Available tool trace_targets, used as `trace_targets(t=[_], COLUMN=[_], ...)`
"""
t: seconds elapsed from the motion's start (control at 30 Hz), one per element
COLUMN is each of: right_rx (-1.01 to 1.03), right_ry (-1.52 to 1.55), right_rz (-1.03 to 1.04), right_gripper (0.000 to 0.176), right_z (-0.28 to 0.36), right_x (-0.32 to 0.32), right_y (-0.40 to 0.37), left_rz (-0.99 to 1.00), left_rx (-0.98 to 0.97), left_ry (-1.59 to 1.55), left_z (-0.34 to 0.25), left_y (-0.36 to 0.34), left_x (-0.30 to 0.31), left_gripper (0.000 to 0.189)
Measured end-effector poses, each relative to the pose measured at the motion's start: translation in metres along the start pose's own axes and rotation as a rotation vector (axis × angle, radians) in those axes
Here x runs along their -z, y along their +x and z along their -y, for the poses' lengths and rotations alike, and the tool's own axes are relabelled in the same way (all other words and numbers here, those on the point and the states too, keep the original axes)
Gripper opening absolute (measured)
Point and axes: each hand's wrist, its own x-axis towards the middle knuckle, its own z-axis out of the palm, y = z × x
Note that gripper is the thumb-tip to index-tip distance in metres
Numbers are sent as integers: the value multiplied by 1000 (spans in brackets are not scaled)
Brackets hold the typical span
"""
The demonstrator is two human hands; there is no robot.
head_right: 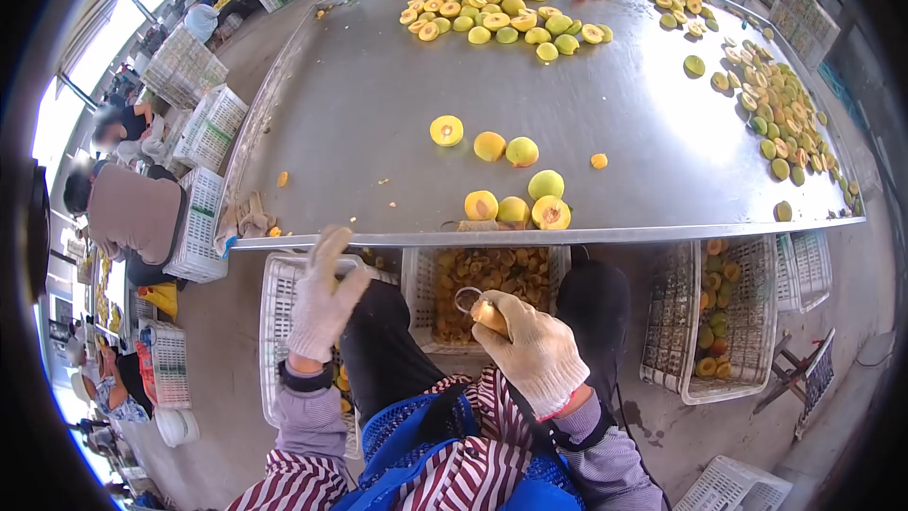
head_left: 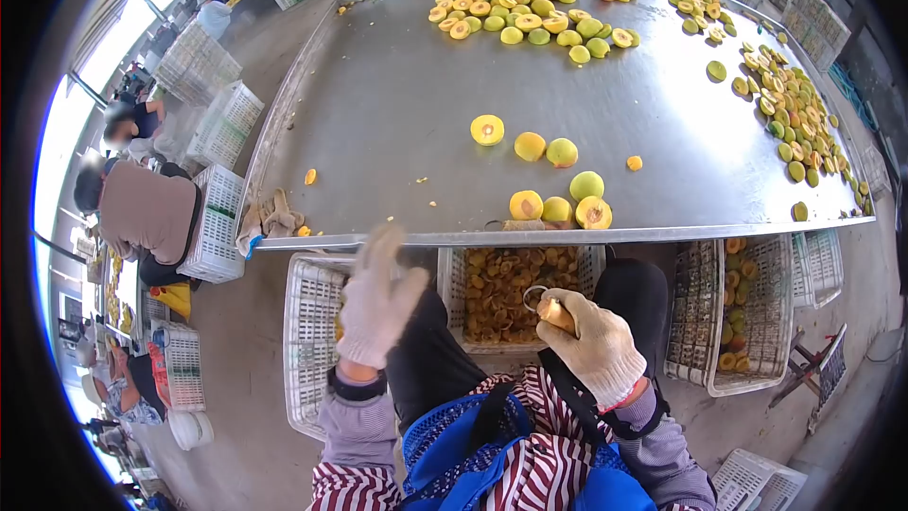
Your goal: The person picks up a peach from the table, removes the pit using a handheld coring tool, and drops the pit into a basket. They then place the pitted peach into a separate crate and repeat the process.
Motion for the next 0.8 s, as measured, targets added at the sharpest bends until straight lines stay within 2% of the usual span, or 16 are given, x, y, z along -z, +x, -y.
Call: trace_targets(t=[0.07, 0.1, 0.13, 0.17, 0.27, 0.3, 0.33, 0.4, 0.47, 0.5, 0.57, 0.6, 0.63, 0.7, 0.77, 0.8], right_rx=[-27, -46, -100, -107, -212, -316, -416, -464, -501, -493, -490, -472, -457, -451, -432, -357], right_ry=[34, 68, 98, 92, 168, 182, 194, 267, 347, 298, 252, 309, 369, 403, 437, 355], right_rz=[-9, -14, -6, -9, -39, -32, -28, -69, -105, -111, -123, -145, -164, -139, -107, -84], right_gripper=[32, 33, 34, 34, 32, 31, 29, 28, 26, 26, 25, 24, 23, 23, 22, 22], right_z=[2, 2, 1, 1, 2, 2, -1, -7, -10, -11, -15, -21, -23, -23, -15, -6], right_x=[5, 9, 12, 15, 26, 30, 33, 34, 35, 37, 38, 37, 36, 37, 39, 41], right_y=[6, 8, 9, 10, 13, 8, 6, 5, 4, 6, 6, 5, 3, 5, 11, 14], left_rz=[186, 188, 209, 136, 129, 350, 412, 483, 541, 539, 489, 490, 497, 580, 595, 617], left_rx=[-195, -308, -329, -397, -305, -253, -250, -251, -236, -240, 0, 156, 157, 327, 305, 281], left_ry=[-159, -185, -190, -101, 325, 351, 364, 378, 8, 11, -415, -851, -845, -1086, -1154, -1229], left_z=[-39, -56, -75, -87, -105, -113, -116, -121, -122, -124, -123, -120, -115, -126, -113, -109], left_y=[35, 50, 66, 79, 105, 111, 116, 121, 124, 125, 119, 115, 107, 95, 83, 76], left_x=[-30, -55, -78, -109, -199, -212, -223, -235, -236, -228, -205, -200, -189, -132, -120, -114], left_gripper=[42, 36, 35, 33, 55, 67, 63, 59, 48, 48, 43, 43, 43, 50, 52, 55])
